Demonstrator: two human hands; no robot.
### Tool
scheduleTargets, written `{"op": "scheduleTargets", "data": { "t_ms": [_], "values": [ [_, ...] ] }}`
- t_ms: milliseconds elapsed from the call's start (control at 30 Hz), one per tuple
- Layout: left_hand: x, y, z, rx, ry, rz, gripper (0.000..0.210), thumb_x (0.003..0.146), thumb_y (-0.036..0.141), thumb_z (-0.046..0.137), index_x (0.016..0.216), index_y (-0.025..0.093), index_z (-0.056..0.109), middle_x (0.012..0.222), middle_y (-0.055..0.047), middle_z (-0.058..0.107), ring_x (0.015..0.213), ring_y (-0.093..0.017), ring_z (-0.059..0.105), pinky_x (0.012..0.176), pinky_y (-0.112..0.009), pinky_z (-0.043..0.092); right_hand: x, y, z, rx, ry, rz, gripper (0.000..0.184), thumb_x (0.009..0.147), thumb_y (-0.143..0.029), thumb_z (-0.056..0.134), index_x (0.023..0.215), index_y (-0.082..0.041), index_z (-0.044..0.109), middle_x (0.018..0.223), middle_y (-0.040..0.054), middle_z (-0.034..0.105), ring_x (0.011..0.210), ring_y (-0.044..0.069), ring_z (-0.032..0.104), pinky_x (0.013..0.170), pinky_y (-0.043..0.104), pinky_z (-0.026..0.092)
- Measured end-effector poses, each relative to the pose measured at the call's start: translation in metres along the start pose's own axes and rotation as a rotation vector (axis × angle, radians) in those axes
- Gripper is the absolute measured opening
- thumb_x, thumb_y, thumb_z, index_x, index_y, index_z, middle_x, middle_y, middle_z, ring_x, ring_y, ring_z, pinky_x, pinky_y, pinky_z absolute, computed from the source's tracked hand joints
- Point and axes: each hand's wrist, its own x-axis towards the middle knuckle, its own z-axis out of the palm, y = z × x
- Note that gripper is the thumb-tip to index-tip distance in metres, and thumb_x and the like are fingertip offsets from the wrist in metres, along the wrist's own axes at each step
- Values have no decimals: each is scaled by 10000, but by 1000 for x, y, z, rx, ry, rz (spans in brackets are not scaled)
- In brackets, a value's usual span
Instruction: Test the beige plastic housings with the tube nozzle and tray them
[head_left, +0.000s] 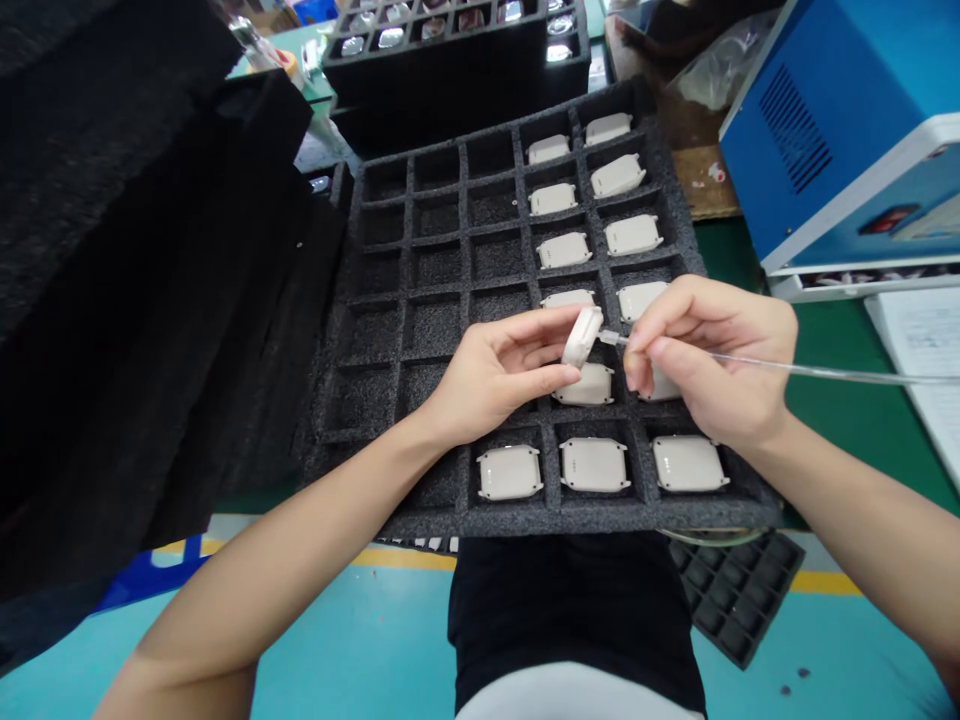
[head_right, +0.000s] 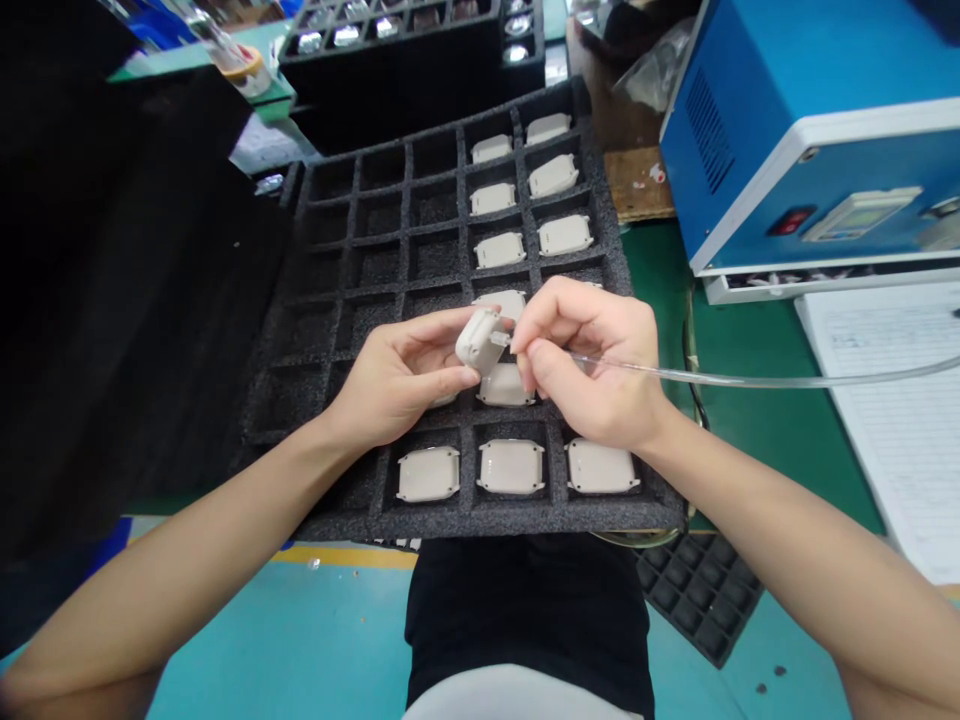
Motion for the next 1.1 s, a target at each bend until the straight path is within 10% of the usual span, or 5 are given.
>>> {"op": "scheduleTargets", "data": {
  "t_ms": [1100],
  "values": [
    [-1,7,2,30,80,-170,457,638,240,809,1082,245,701,1215,-63,658,1156,-280,590,1037,-398,435,4,7,2,193,-29,149,18,709,-153,523,691,-155,524,493,-32,554,385,57,465,389,168,397]
  ]
}}
